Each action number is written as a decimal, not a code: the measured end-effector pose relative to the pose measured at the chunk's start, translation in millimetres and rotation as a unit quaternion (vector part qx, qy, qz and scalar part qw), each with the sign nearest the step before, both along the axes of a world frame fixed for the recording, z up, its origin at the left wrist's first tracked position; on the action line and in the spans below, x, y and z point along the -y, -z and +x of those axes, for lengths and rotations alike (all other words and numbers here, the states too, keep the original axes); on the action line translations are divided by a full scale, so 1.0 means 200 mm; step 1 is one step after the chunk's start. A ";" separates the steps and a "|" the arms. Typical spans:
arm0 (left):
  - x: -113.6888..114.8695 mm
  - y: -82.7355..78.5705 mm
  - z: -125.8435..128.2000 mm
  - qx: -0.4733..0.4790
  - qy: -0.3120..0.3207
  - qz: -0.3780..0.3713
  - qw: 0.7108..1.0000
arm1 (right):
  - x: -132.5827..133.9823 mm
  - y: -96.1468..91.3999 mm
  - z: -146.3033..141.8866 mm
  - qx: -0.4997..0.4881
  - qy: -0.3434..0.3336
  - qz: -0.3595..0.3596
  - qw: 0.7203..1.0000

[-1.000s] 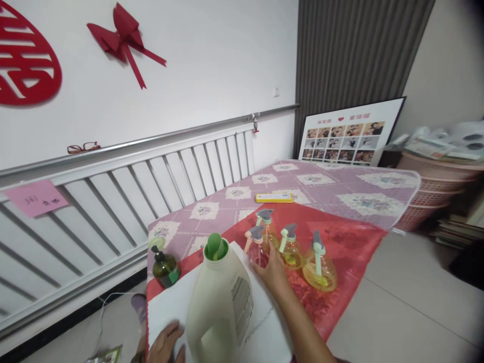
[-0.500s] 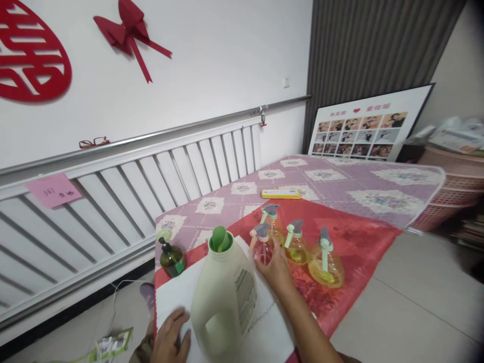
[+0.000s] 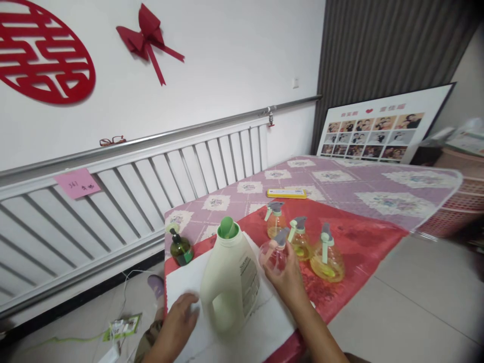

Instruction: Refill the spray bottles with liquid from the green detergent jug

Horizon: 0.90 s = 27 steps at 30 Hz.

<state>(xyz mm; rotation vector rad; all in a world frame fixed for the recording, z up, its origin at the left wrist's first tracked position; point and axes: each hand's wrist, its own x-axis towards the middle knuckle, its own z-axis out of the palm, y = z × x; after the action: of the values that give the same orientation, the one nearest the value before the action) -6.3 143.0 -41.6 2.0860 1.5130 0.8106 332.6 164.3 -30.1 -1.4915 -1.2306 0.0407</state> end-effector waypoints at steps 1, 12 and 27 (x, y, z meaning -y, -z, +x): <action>0.02 -0.06 0.02 0.039 -0.013 -0.023 0.999 | 0.01 0.00 0.00 0.000 -0.001 -0.003 1.000; 0.09 -0.37 0.31 0.271 0.068 -0.169 0.945 | 0.09 -0.02 0.03 0.004 -0.004 -0.013 1.000; -0.06 -0.53 0.50 0.388 -0.169 -0.080 0.902 | 0.10 0.01 0.06 -0.002 -0.008 0.002 1.000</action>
<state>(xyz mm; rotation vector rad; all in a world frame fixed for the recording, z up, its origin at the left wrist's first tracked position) 93.5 155.3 64.3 1.1441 1.4015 1.3788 345.0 143.9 -31.8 -1.4780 -1.2390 0.0524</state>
